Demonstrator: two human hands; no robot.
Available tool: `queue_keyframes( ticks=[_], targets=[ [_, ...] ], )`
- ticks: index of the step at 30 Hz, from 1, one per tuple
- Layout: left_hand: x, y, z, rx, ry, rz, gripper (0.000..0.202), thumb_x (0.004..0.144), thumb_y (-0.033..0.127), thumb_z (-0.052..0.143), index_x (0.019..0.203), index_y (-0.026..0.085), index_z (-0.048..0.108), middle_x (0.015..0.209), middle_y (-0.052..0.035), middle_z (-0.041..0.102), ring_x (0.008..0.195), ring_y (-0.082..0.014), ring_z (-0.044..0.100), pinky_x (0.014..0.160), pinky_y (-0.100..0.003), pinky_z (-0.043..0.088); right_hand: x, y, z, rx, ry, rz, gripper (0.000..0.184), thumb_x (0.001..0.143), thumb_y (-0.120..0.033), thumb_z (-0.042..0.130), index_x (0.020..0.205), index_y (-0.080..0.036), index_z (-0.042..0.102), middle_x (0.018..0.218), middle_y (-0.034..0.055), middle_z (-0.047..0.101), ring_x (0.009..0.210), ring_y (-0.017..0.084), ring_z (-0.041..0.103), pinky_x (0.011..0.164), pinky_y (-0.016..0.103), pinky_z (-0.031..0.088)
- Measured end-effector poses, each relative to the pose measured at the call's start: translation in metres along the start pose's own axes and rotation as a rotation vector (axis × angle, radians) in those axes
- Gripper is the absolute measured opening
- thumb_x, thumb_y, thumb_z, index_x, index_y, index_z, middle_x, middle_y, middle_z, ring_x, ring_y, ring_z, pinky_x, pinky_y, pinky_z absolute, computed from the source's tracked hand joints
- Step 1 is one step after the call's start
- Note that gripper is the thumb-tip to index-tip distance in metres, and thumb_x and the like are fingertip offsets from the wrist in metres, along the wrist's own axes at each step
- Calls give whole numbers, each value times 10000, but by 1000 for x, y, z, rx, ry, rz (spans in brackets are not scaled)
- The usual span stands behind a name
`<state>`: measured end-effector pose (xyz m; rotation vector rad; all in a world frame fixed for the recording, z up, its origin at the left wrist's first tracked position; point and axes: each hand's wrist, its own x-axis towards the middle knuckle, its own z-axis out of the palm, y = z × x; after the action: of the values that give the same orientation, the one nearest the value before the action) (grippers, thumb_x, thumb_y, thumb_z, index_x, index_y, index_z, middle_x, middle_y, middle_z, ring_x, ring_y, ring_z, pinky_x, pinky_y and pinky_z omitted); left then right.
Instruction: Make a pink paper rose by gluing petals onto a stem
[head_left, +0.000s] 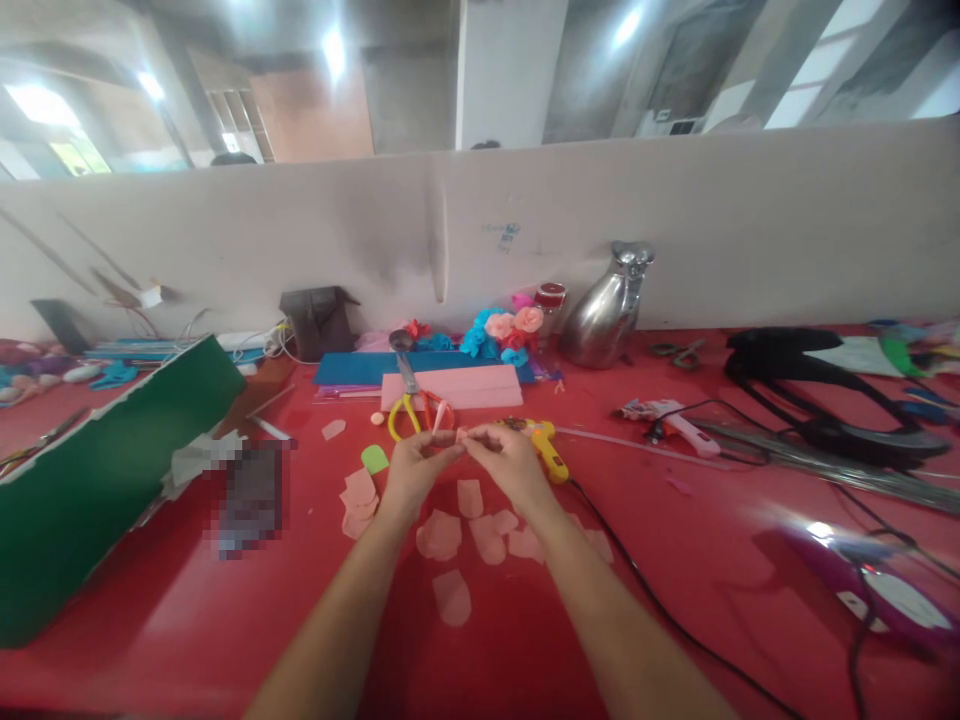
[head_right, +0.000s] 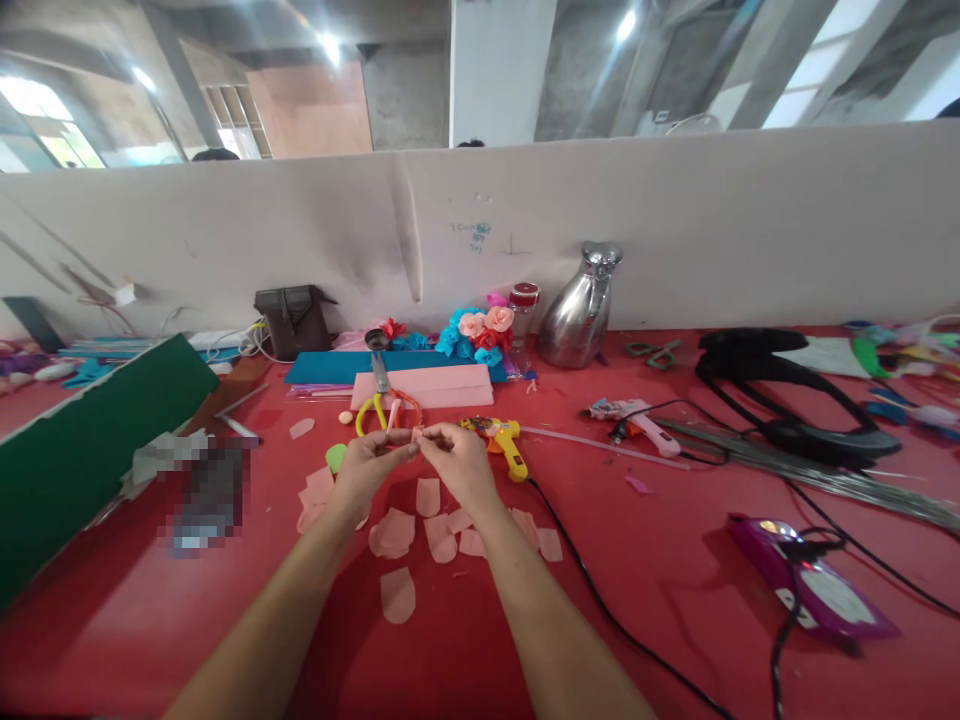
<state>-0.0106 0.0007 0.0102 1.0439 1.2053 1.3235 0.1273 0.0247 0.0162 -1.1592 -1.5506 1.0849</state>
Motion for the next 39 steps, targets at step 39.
queue_keyframes(
  ticks=[39],
  targets=[
    [-1, 5, 1, 14, 111, 64, 155, 644, 276, 665, 740, 155, 676, 695, -25, 637, 615, -108, 531, 598, -225, 395, -6, -9, 2, -52, 72, -52, 137, 719, -297, 565, 719, -179, 635, 677, 23, 646, 632, 162, 572, 599, 269, 446]
  ],
)
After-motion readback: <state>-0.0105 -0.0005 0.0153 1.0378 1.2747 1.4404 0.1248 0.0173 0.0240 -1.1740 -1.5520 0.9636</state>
